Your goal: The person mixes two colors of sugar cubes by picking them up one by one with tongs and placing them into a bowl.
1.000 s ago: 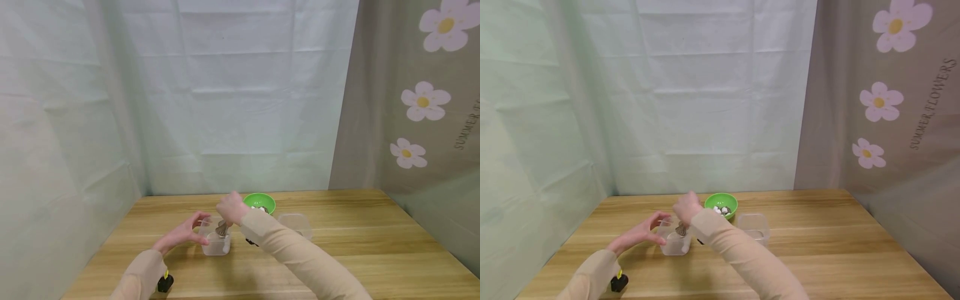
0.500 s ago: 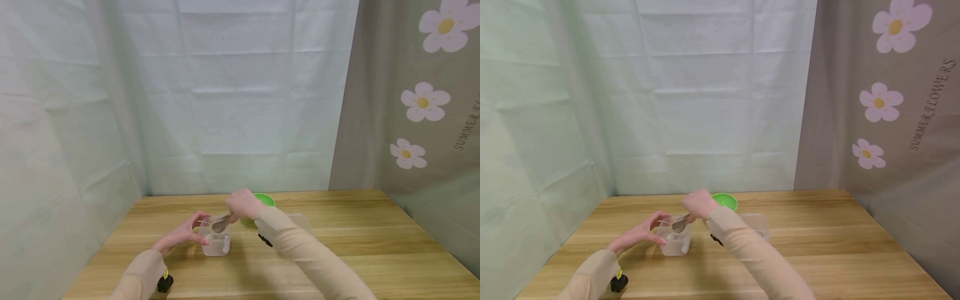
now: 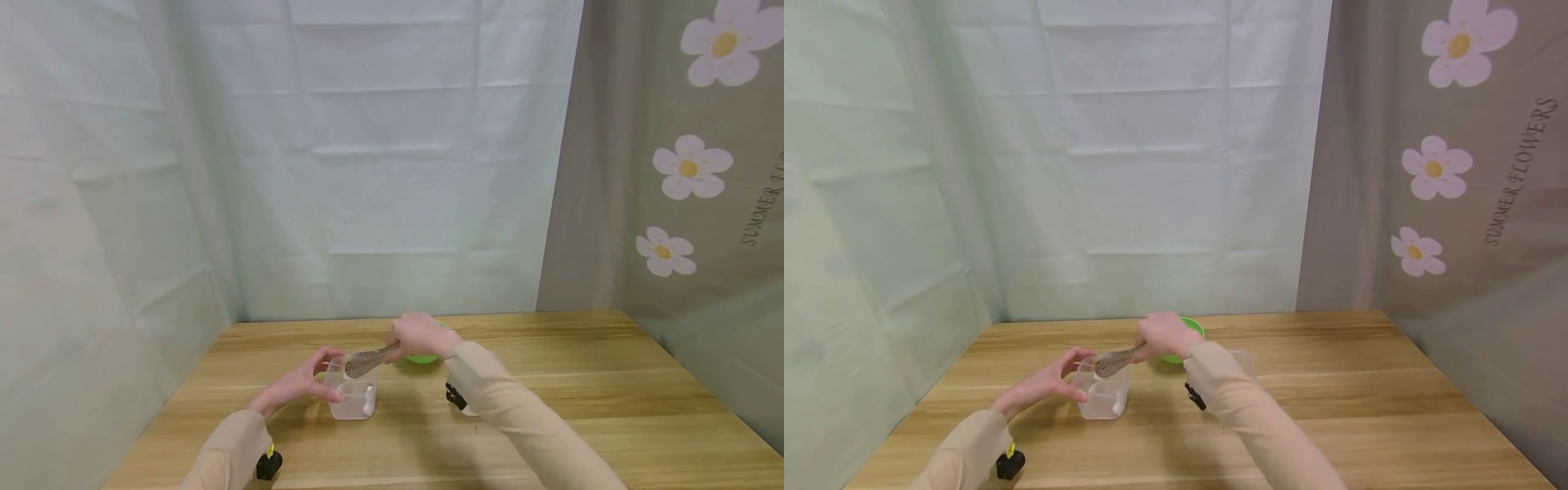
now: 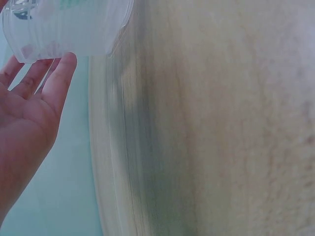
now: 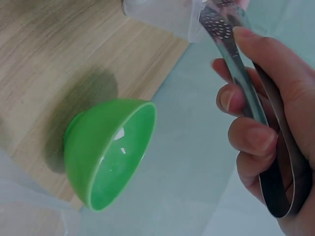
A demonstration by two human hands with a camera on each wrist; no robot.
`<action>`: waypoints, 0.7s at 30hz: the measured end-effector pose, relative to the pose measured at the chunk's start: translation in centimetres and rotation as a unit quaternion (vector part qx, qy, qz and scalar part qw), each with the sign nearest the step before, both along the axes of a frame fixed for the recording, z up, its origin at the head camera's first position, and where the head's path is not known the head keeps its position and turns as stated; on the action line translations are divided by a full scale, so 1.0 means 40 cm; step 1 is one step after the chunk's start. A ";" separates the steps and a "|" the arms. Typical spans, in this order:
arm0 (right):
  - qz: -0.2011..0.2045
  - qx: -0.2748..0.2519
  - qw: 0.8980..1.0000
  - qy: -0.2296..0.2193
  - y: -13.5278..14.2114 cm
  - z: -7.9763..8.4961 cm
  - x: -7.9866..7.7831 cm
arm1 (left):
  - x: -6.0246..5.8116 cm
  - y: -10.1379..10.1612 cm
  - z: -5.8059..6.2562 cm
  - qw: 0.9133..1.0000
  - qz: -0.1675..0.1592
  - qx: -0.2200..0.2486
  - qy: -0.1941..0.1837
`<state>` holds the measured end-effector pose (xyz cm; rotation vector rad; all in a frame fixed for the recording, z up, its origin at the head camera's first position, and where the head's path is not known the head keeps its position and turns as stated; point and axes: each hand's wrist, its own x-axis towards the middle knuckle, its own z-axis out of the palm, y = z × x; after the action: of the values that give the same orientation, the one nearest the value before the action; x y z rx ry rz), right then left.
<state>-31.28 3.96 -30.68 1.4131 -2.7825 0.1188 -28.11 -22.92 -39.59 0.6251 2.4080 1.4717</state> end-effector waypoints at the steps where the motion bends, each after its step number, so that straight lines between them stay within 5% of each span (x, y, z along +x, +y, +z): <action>1: 0.005 -0.006 1.000 -0.005 0.005 -0.001 -0.001 | 0.000 -0.001 -0.001 1.000 0.000 0.000 0.000; 11: 0.045 -0.075 0.994 -0.059 0.053 -0.008 -0.009 | 0.004 -0.001 -0.002 1.000 -0.007 0.015 -0.004; 21: 0.027 -0.154 0.980 -0.123 0.133 0.005 -0.016 | 0.000 -0.001 -0.003 1.000 -0.009 0.016 -0.004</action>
<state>-31.92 9.30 -30.47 1.4792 -2.7454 0.7399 -28.13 -22.98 -39.71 0.6440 2.3711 1.5068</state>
